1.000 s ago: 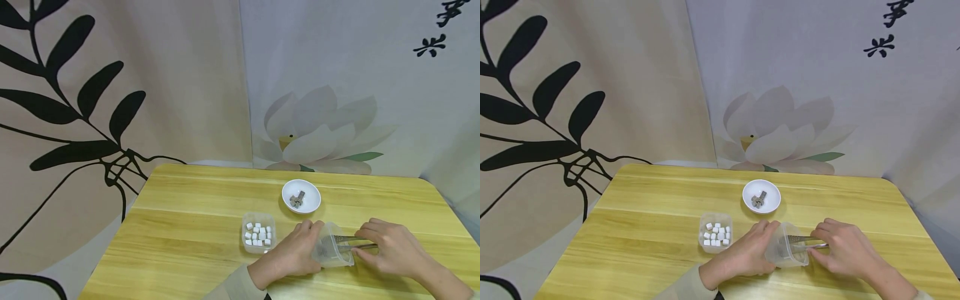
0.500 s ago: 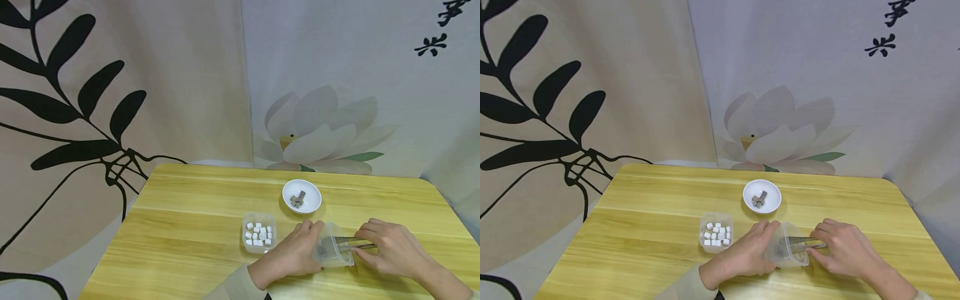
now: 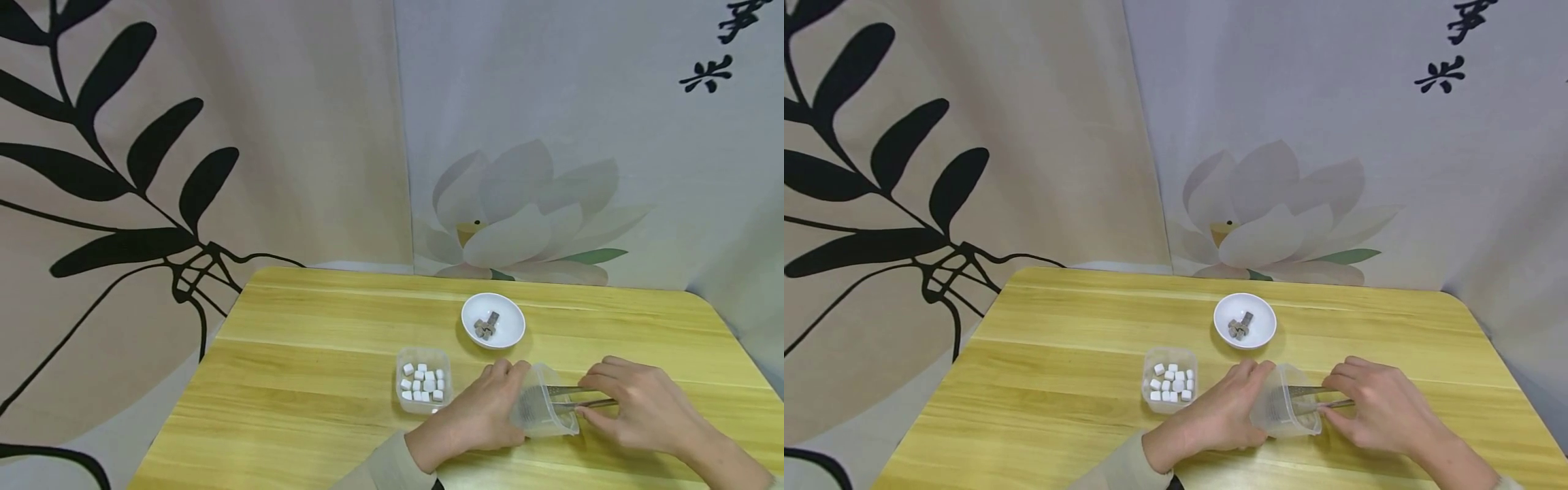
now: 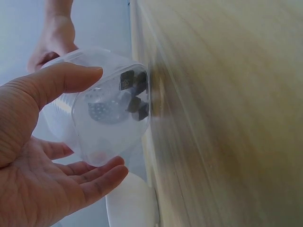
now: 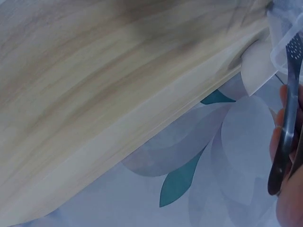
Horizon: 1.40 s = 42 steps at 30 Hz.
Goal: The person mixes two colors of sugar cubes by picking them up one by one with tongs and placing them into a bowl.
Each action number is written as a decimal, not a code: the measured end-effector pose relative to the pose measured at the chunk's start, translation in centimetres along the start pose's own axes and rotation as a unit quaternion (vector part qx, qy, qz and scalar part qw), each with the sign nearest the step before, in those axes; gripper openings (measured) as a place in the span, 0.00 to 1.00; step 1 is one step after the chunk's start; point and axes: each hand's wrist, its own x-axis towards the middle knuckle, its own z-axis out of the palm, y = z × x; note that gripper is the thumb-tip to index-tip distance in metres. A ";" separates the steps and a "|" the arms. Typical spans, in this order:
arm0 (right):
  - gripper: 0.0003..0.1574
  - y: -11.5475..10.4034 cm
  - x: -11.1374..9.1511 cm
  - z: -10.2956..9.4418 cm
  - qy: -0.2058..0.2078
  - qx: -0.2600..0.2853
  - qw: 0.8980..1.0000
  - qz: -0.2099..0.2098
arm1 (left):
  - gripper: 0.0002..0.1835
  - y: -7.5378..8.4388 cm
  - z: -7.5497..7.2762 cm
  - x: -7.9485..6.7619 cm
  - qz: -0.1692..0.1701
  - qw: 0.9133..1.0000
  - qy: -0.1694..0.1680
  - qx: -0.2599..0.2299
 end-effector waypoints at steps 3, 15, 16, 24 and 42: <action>0.29 -0.4 0.3 0.1 -0.003 -0.013 1.000 -0.004 | 0.53 0.0 0.0 0.0 0.002 1.000 -0.001 0.000; 0.35 -0.6 0.9 0.2 0.000 -0.043 0.999 -0.023 | 0.53 -0.1 0.0 0.1 0.006 1.000 -0.004 0.006; 0.35 -0.5 1.0 0.2 0.000 -0.045 0.999 -0.023 | 0.53 -0.1 0.0 0.1 0.007 1.000 -0.004 0.005; 0.33 -0.3 1.0 0.4 -0.003 -0.025 1.000 -0.013 | 0.53 -0.2 -0.1 -0.1 0.007 1.000 -0.004 -0.001; 0.33 -0.7 1.0 0.6 0.007 -0.037 0.999 -0.023 | 0.54 0.0 0.0 0.0 0.001 1.000 -0.007 -0.004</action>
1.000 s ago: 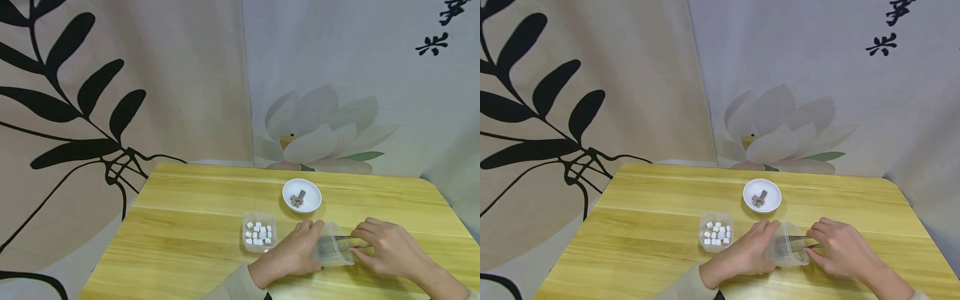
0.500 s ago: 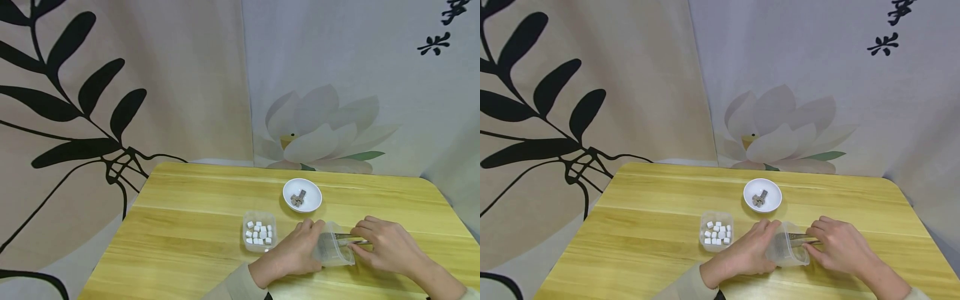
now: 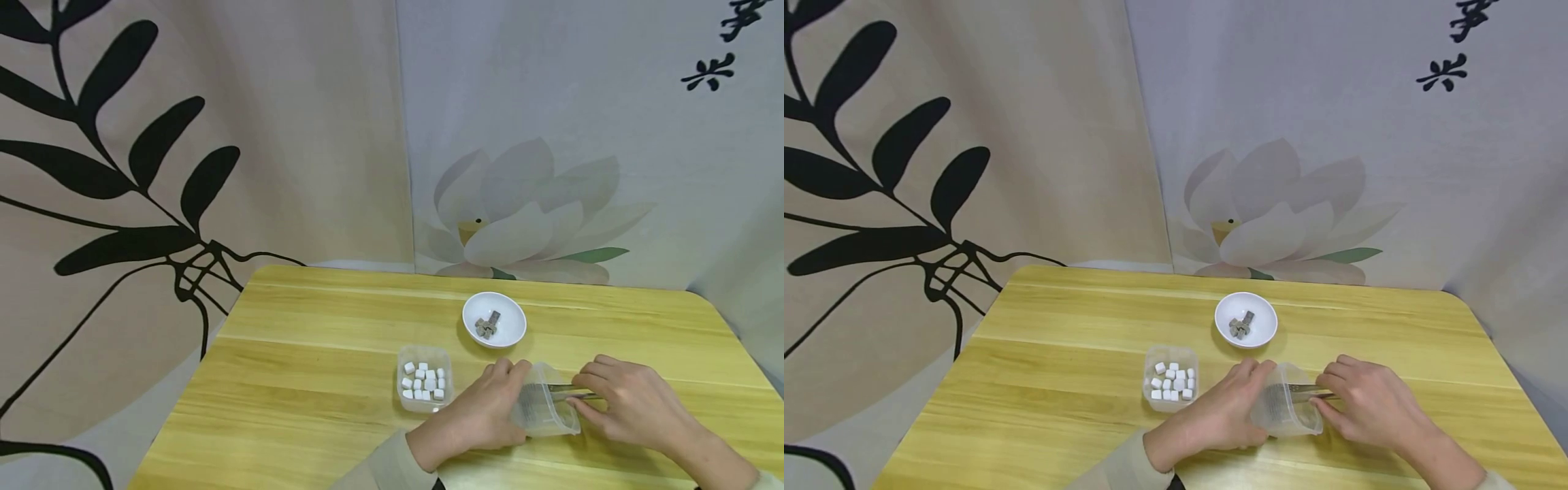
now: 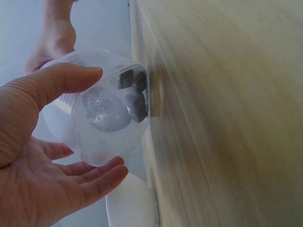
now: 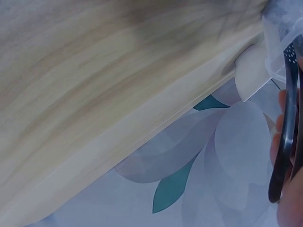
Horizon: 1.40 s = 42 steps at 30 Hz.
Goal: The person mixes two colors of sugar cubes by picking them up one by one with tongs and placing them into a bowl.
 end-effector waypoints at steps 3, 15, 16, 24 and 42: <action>0.33 0.0 -0.1 -0.1 -0.003 -0.007 1.000 0.008 | 0.54 0.0 0.0 0.0 -0.003 1.000 -0.002 -0.001; 0.35 0.4 -0.5 -0.1 -0.008 -0.003 1.000 0.010 | 0.54 0.0 0.0 0.1 -0.004 1.000 -0.006 -0.006; 0.35 0.5 -0.5 0.0 -0.011 -0.003 1.000 0.010 | 0.54 0.0 0.0 0.1 -0.005 1.000 -0.007 -0.006; 0.35 0.4 -0.5 0.0 -0.018 0.001 1.000 0.014 | 0.53 0.0 0.0 0.2 0.000 1.000 -0.003 0.001; 0.33 0.6 -1.2 -0.5 -0.004 -0.004 1.000 0.024 | 0.53 -0.1 0.0 0.0 -0.003 1.000 -0.008 -0.007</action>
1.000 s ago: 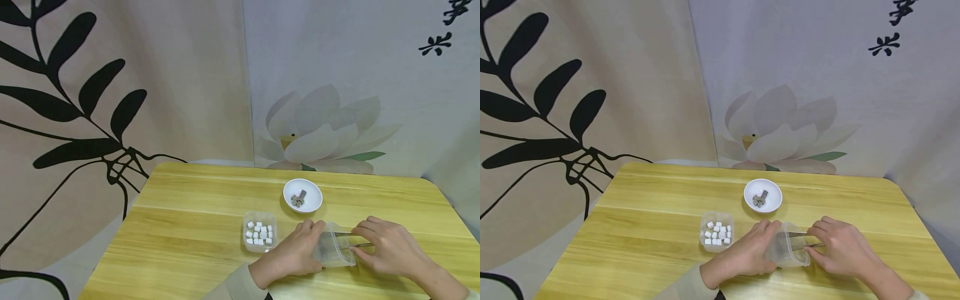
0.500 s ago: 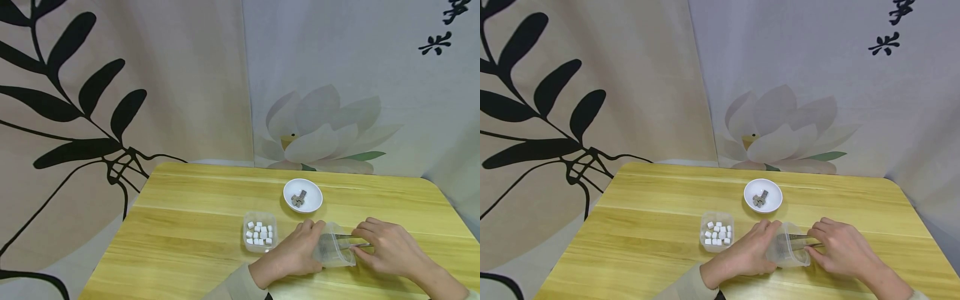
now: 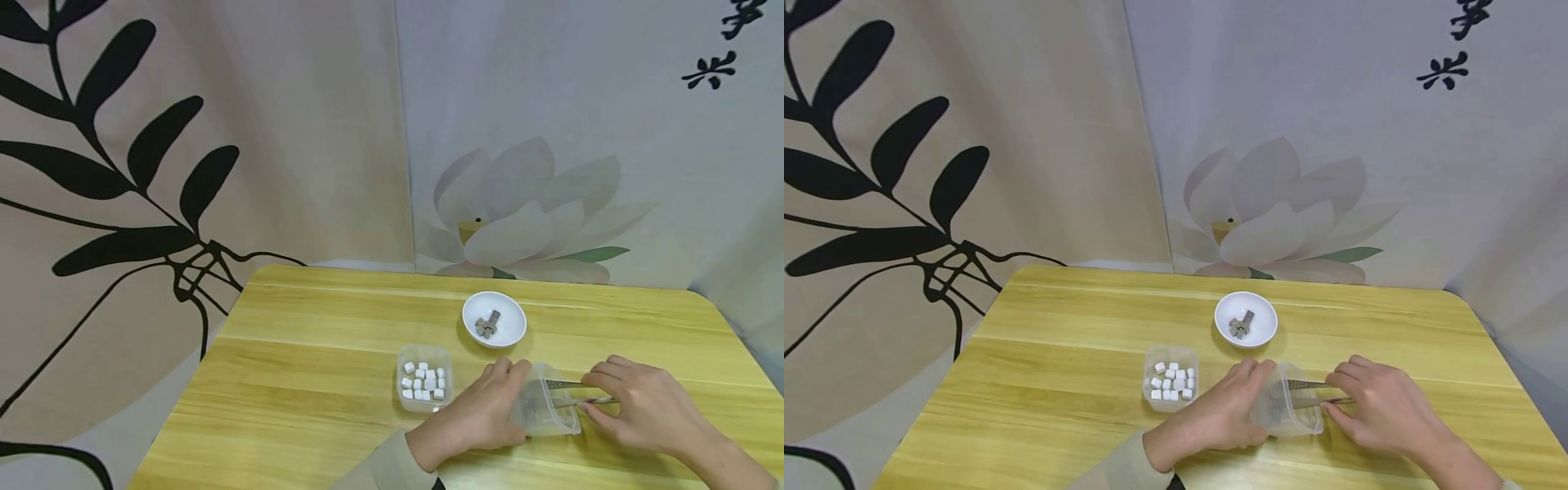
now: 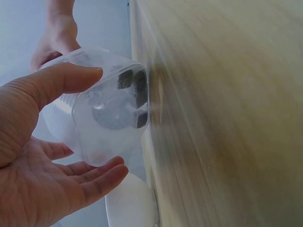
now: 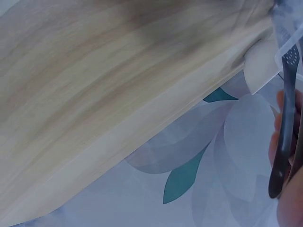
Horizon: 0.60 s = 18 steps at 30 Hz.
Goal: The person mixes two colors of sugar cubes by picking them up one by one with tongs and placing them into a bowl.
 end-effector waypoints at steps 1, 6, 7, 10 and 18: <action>0.34 0.0 0.0 0.0 -0.001 -0.003 1.000 0.001 | 0.53 0.0 0.0 0.0 0.001 1.000 0.000 0.000; 0.35 0.2 0.1 0.1 0.002 -0.016 1.000 -0.003 | 0.53 0.0 0.0 0.0 0.003 1.000 0.003 -0.001; 0.35 0.2 0.2 0.2 0.003 -0.018 1.000 -0.005 | 0.54 0.0 0.0 0.0 0.003 1.000 0.004 -0.001; 0.36 0.1 0.4 0.2 0.003 -0.025 1.000 -0.010 | 0.54 0.0 0.0 0.0 0.003 1.000 0.004 0.000; 0.36 -0.4 1.2 0.2 -0.003 -0.033 0.999 -0.040 | 0.52 0.0 0.0 0.1 0.002 1.000 0.006 -0.002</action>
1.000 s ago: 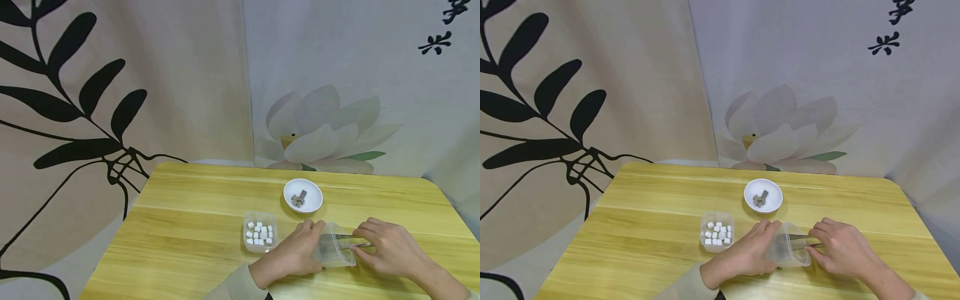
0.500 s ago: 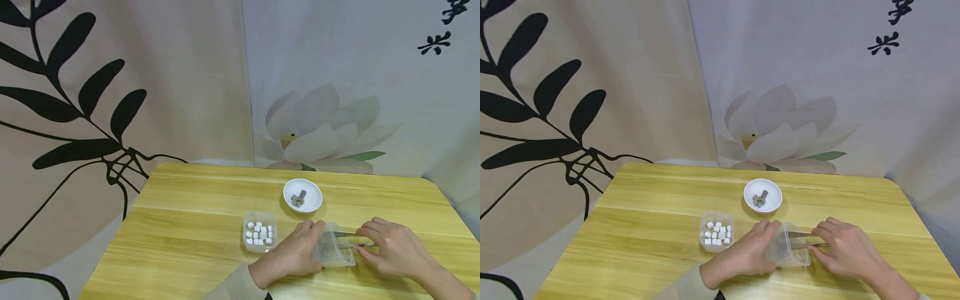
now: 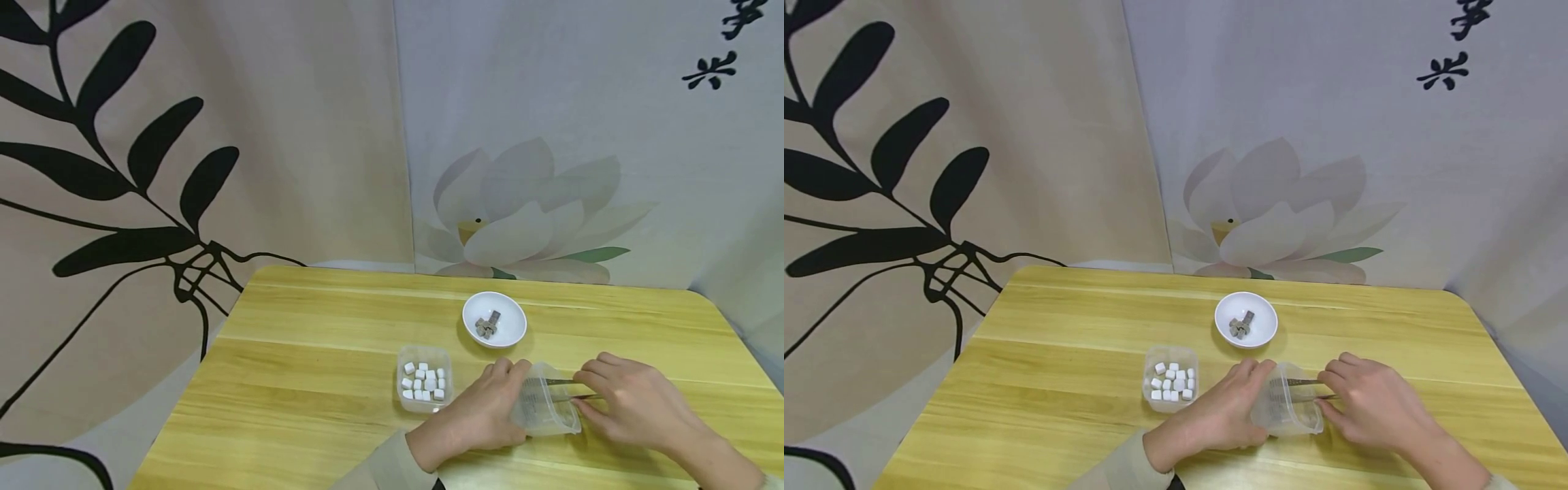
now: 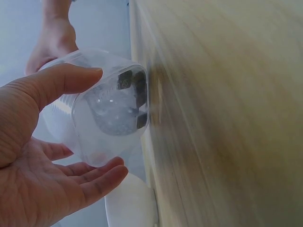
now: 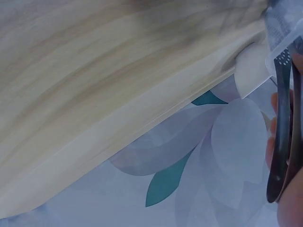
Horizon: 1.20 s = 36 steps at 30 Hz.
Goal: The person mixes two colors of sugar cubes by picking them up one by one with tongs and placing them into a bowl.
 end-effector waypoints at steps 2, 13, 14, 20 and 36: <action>0.36 -0.1 0.2 0.0 -0.002 0.002 1.000 -0.004 | 0.51 0.0 0.0 0.0 -0.001 1.000 0.000 -0.002; 0.36 0.1 -0.3 0.1 0.001 0.010 1.000 0.017 | 0.53 0.0 0.0 0.0 0.001 1.000 -0.002 0.004; 0.36 0.1 -0.4 0.1 0.002 0.012 1.000 0.024 | 0.53 0.0 -0.1 0.0 0.000 1.000 -0.002 0.005; 0.36 0.3 -1.1 -0.7 0.014 0.020 0.997 0.069 | 0.54 0.0 -0.1 0.0 -0.006 1.000 -0.001 0.010; 0.33 1.8 -1.5 -3.3 0.082 0.024 0.986 0.141 | 0.58 0.1 0.0 0.0 -0.013 1.000 -0.003 0.014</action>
